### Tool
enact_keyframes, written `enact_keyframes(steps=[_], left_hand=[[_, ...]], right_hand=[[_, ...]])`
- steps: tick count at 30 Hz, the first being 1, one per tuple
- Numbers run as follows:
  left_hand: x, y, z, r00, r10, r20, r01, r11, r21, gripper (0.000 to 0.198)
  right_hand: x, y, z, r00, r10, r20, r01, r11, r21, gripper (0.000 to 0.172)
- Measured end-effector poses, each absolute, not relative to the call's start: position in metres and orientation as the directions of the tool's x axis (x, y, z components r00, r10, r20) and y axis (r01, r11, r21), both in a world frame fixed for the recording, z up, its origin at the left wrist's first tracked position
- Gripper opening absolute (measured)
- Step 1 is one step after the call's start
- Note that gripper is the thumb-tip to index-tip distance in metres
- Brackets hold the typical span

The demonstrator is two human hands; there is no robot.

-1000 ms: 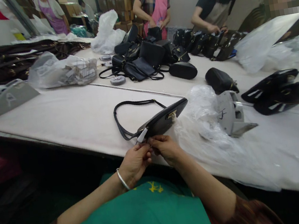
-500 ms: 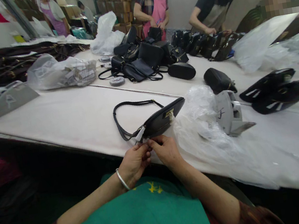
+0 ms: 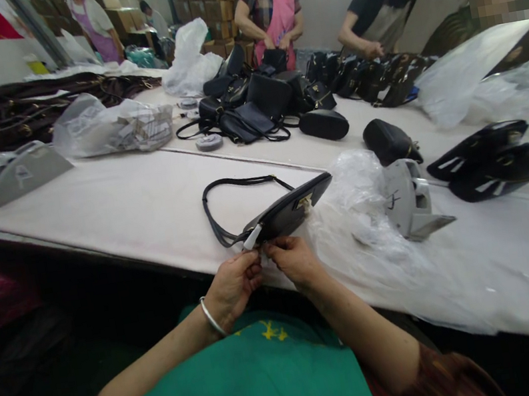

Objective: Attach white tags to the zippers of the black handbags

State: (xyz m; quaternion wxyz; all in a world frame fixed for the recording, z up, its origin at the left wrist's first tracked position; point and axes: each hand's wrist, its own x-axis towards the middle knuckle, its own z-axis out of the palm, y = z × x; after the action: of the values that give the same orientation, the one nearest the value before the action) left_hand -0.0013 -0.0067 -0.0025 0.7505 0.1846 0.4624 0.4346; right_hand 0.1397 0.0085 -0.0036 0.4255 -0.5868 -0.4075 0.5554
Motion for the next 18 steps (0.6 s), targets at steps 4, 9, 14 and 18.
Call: enact_keyframes(steps=[4, 9, 14, 18], left_hand=[[-0.0014, -0.0014, -0.0051, 0.177, 0.834, -0.523, -0.526, 0.53, 0.666, 0.027], [-0.0029, 0.0013, -0.0069, 0.162, 0.84, -0.518, -0.51, 0.521, 0.685, 0.028], [-0.0063, -0.0001, -0.0054, 0.168, 0.825, -0.539, -0.452, 0.55, 0.702, 0.03], [-0.0057, -0.0005, -0.0081, 0.104, 0.891, -0.441, -0.346, 0.448, 0.824, 0.031]], right_hand=[[0.1401, 0.0093, -0.0012, 0.035, 0.945, -0.326, -0.009, -0.326, -0.945, 0.032], [0.1385, 0.0103, -0.0006, 0.022, 0.943, -0.331, -0.046, -0.33, -0.943, 0.032], [0.1379, 0.0119, -0.0034, 0.002, 0.944, -0.329, -0.02, -0.329, -0.944, 0.032], [0.1395, 0.0126, -0.006, -0.001, 0.964, -0.265, 0.1, -0.264, -0.959, 0.03]])
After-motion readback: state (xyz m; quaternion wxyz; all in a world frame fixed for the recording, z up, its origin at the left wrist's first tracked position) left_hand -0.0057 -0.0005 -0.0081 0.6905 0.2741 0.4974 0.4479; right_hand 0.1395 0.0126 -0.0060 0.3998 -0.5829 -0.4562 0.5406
